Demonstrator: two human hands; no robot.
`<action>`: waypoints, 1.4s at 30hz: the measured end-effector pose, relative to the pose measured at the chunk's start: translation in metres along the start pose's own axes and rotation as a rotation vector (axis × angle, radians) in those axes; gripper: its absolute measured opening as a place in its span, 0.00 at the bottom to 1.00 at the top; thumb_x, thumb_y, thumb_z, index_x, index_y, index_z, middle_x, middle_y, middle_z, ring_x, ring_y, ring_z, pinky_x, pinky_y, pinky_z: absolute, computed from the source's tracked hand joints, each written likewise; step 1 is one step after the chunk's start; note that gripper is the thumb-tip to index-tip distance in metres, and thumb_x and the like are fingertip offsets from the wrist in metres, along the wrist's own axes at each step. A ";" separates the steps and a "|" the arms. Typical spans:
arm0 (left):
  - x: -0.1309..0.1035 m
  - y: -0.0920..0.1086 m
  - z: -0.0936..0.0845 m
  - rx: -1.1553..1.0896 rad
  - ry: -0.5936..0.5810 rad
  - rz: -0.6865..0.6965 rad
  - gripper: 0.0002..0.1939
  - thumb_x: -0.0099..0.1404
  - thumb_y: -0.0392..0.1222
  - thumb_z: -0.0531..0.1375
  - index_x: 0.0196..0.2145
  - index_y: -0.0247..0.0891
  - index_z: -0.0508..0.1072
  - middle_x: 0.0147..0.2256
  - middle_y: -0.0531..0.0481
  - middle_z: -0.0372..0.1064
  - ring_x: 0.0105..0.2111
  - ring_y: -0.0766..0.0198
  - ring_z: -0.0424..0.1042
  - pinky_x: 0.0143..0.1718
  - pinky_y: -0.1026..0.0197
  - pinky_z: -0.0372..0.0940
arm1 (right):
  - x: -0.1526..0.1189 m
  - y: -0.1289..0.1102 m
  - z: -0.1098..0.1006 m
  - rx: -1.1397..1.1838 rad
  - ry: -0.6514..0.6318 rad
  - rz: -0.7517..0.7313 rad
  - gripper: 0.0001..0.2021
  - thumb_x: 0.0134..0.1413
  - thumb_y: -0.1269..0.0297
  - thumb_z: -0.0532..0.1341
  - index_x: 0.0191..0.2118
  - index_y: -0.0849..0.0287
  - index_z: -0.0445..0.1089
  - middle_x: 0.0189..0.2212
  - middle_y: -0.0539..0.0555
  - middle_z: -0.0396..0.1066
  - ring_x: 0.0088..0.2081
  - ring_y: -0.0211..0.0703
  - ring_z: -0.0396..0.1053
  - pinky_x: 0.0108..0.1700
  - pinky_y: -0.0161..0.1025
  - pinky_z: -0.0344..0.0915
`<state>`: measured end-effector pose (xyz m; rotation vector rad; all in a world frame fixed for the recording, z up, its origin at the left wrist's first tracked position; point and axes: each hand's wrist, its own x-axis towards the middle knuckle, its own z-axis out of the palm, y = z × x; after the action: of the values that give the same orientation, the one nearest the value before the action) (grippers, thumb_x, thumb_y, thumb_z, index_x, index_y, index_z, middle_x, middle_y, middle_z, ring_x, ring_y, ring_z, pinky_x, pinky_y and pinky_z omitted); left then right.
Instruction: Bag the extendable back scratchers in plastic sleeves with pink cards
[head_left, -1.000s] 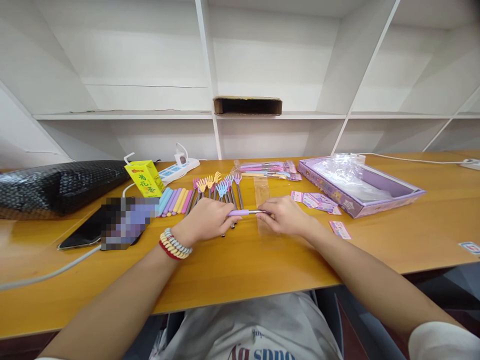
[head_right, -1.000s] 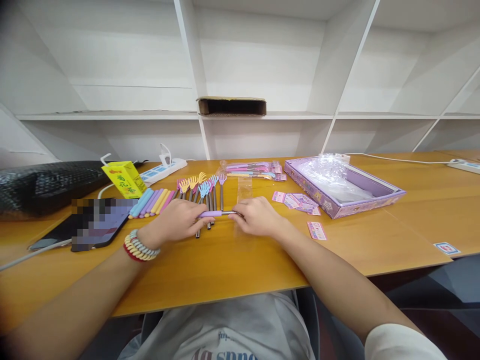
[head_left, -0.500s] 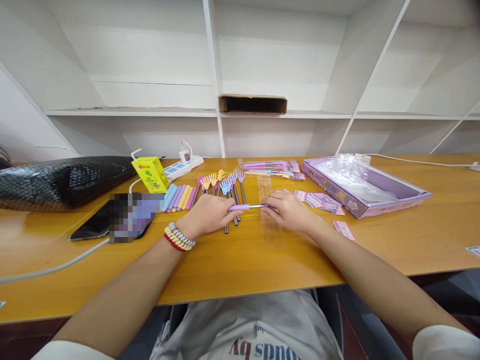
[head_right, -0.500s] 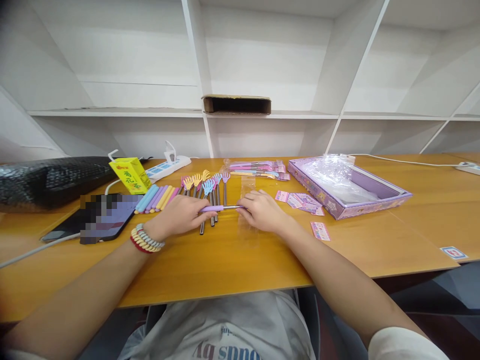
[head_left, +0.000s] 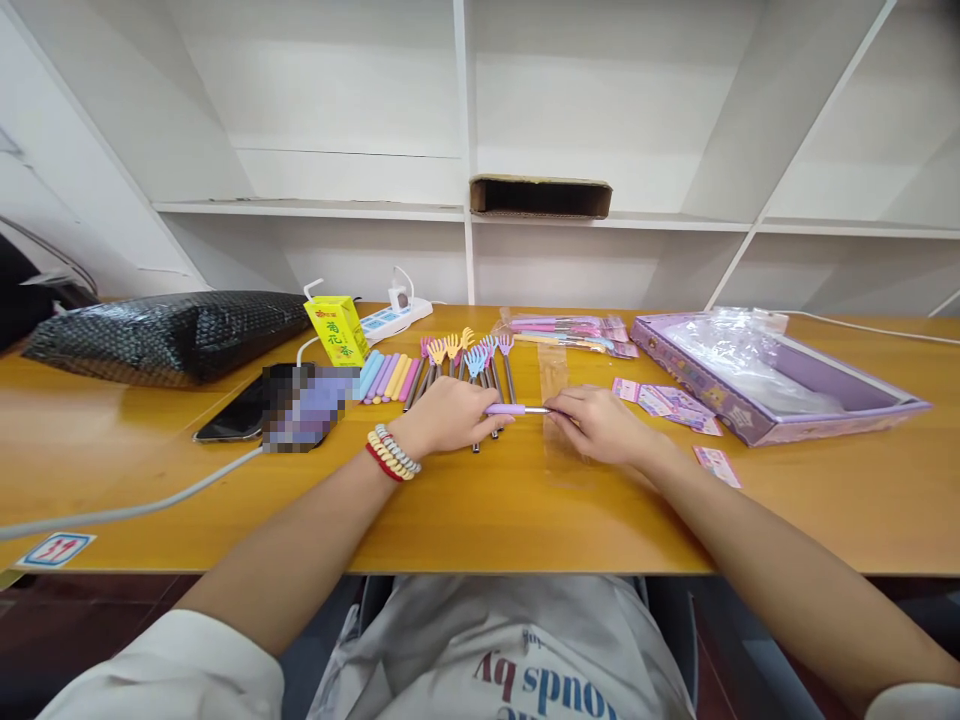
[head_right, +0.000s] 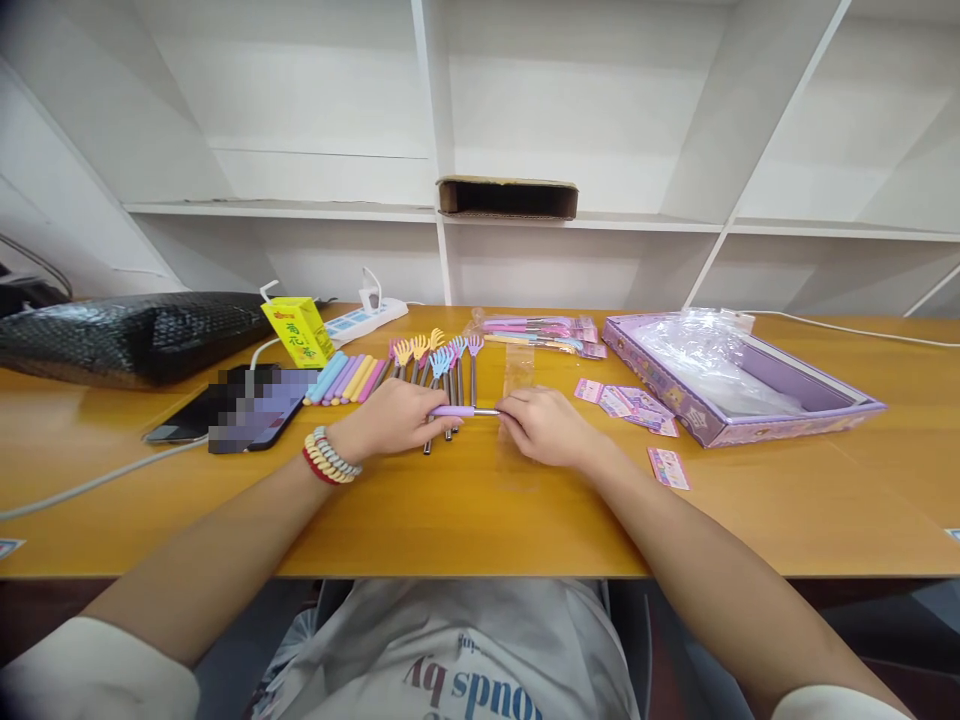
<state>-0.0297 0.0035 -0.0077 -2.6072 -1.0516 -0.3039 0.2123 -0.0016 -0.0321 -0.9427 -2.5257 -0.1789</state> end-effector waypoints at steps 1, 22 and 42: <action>0.000 0.001 0.000 0.001 -0.006 0.001 0.20 0.66 0.53 0.47 0.28 0.36 0.68 0.23 0.49 0.70 0.25 0.60 0.71 0.24 0.61 0.52 | -0.001 0.000 0.001 0.003 -0.003 0.000 0.11 0.59 0.68 0.50 0.40 0.62 0.69 0.31 0.56 0.71 0.32 0.40 0.66 0.36 0.37 0.57; 0.000 0.014 -0.001 -0.003 -0.004 -0.008 0.18 0.67 0.48 0.46 0.32 0.35 0.69 0.27 0.45 0.72 0.27 0.58 0.71 0.27 0.59 0.56 | -0.004 -0.008 0.007 0.077 0.082 0.094 0.10 0.55 0.69 0.52 0.35 0.61 0.71 0.25 0.54 0.70 0.26 0.38 0.63 0.31 0.35 0.55; -0.004 0.017 0.011 -0.517 0.216 -0.114 0.13 0.66 0.44 0.51 0.44 0.37 0.68 0.36 0.48 0.73 0.32 0.66 0.71 0.36 0.64 0.64 | 0.008 0.000 0.012 1.543 0.484 0.628 0.14 0.43 0.55 0.66 0.32 0.58 0.67 0.22 0.47 0.67 0.17 0.31 0.60 0.17 0.32 0.56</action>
<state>-0.0195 -0.0065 -0.0230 -2.8593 -1.1678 -0.9777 0.2024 0.0059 -0.0396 -0.7244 -1.1516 1.3178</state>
